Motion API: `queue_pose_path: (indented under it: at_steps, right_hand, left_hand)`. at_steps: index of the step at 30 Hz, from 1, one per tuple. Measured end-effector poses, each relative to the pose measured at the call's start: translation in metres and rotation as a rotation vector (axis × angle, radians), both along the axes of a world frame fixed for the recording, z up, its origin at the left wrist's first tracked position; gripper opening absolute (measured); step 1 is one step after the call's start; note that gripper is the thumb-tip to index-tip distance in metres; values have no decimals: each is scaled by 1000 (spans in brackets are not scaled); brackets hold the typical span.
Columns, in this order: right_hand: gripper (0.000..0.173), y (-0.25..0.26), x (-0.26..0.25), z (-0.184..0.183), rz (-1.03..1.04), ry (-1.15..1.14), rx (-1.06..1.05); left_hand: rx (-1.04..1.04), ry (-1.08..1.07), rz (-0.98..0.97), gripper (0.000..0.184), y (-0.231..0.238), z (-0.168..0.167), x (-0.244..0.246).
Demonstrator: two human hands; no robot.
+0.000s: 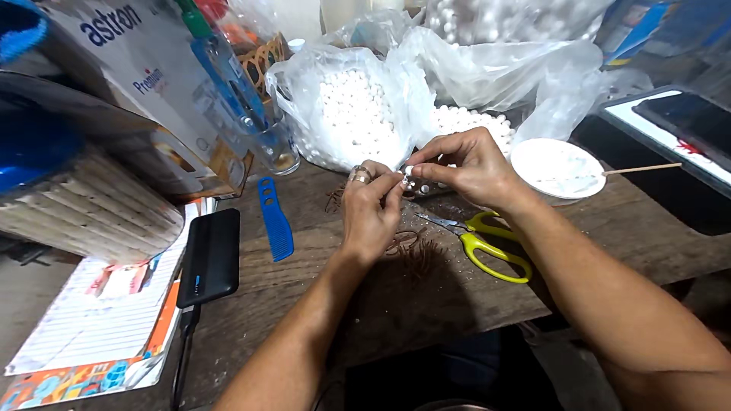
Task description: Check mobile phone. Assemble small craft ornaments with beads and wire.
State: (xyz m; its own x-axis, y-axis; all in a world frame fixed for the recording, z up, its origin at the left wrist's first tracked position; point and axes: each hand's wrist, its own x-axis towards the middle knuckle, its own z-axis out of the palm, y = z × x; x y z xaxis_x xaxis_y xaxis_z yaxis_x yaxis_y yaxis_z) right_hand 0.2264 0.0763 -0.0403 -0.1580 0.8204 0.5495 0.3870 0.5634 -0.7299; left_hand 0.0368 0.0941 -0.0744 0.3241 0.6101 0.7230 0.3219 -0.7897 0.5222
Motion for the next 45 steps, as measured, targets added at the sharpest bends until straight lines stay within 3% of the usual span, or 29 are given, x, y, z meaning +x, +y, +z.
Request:
queue_pose_path:
  at_steps: [8, 17, 26, 34, 37, 39, 42, 45]
  right_hand:
    - [8, 0, -2, -1, 9, -31, 29]
    - [12, 1, 5, 2, -45, -30, -38]
    - [16, 9, 13, 0, -316, -555, -447]
    - [16, 12, 4, -6, -392, -642, -442]
    - [12, 11, 8, -8, -328, -467, -361]
    - [7, 8, 8, -4, -261, -149, -328]
    - [19, 2, 0, 4, -23, 414, -446]
    - [25, 1, -2, 5, 95, 577, -546]
  left_hand:
    - [16, -22, -1, 11, -1, -2, 0]
    - [-167, -15, -24, 8, 0, 7, -7]
    - [-173, -67, 27, 7, 7, 2, -8]
    - [-227, -39, -2, 5, 1, 2, -7]
    - [-229, -55, -3, 5, 1, 2, -8]
    - [-225, -69, 1, 5, 1, 2, -8]
    - [-215, -92, 5, 4, 0, 3, -8]
    - [-175, -107, 1, 5, 0, 4, -9]
